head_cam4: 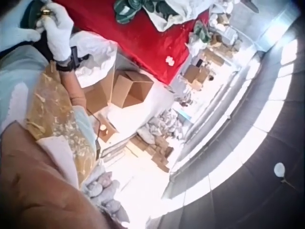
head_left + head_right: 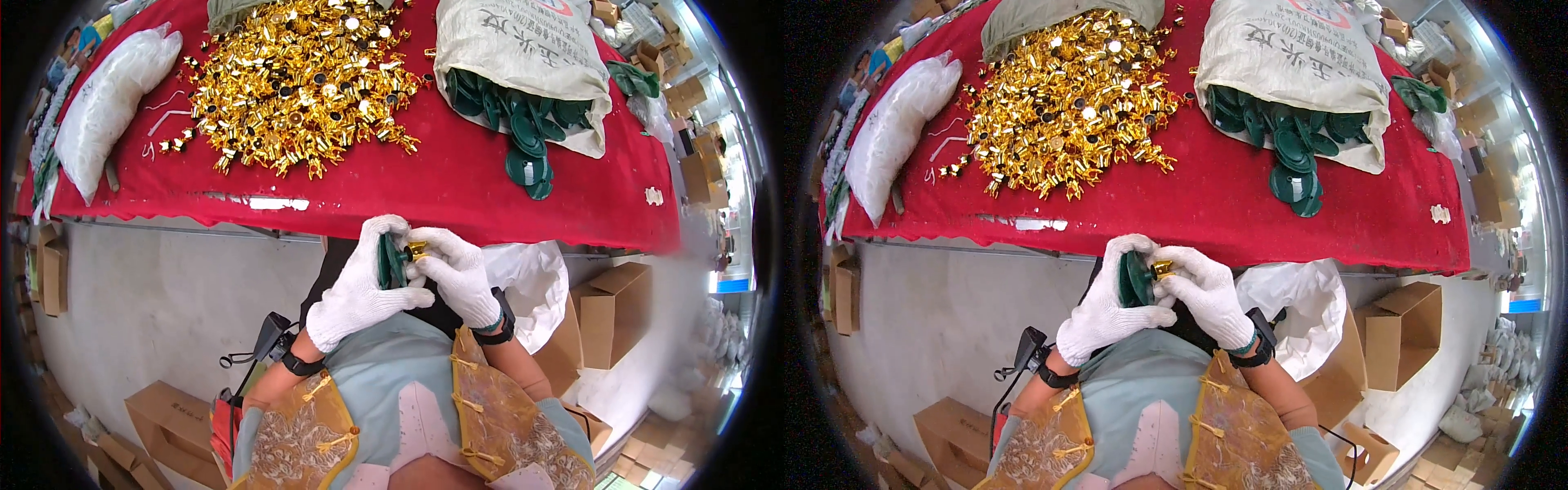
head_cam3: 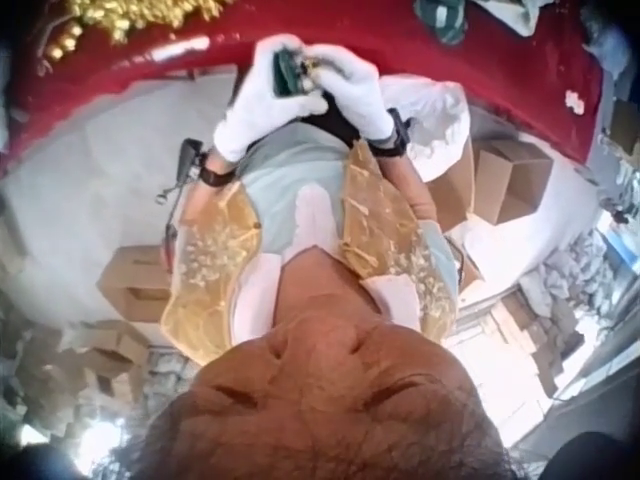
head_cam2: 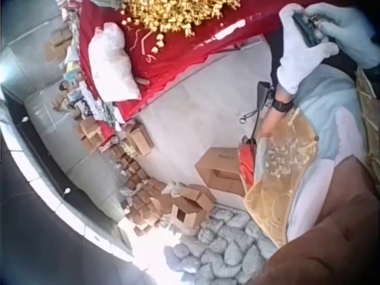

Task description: Manually assembling or sorting small green and gold components at a workstation.

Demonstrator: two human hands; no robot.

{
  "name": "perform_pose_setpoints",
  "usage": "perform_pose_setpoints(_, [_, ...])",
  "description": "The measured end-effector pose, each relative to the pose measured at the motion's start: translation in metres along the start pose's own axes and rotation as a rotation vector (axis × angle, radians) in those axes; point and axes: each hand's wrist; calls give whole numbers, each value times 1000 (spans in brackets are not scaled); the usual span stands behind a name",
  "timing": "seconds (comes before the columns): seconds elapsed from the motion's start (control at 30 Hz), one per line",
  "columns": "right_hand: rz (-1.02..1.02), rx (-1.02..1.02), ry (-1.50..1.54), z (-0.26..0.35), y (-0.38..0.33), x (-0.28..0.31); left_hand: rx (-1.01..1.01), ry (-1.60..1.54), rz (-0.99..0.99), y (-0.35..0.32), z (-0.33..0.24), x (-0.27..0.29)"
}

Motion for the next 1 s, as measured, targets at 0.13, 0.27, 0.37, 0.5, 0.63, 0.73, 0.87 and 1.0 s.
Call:
perform_pose_setpoints(0.13, [19,-42,27,-5,-5,3,80,121,61,-1,-9,-2])
perform_pose_setpoints(0.27, [34,3,22,-14,-3,8,8,193,75,-1,-8,-4])
perform_pose_setpoints(0.37, [46,3,70,-16,-5,7,13,195,78,-1,-7,-4])
perform_pose_setpoints(0.5, [38,6,48,-18,-6,6,40,172,67,-4,-10,-6])
perform_pose_setpoints(0.63, [33,31,89,-24,-6,6,54,238,75,-4,-11,-4])
perform_pose_setpoints(0.73, [34,-17,51,-21,-4,5,80,217,62,-4,-9,-3])
perform_pose_setpoints(0.87, [32,-1,32,-21,0,8,79,213,64,2,-6,-3])
perform_pose_setpoints(1.0, [-77,174,-282,-8,-13,13,-21,330,173,11,-7,-13])
Point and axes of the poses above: each hand's wrist, its own y-axis towards the middle knuckle, its own x-axis out of the back of the hand, z = x × y, and after that the axes turned 13 degrees about -x, right-handed
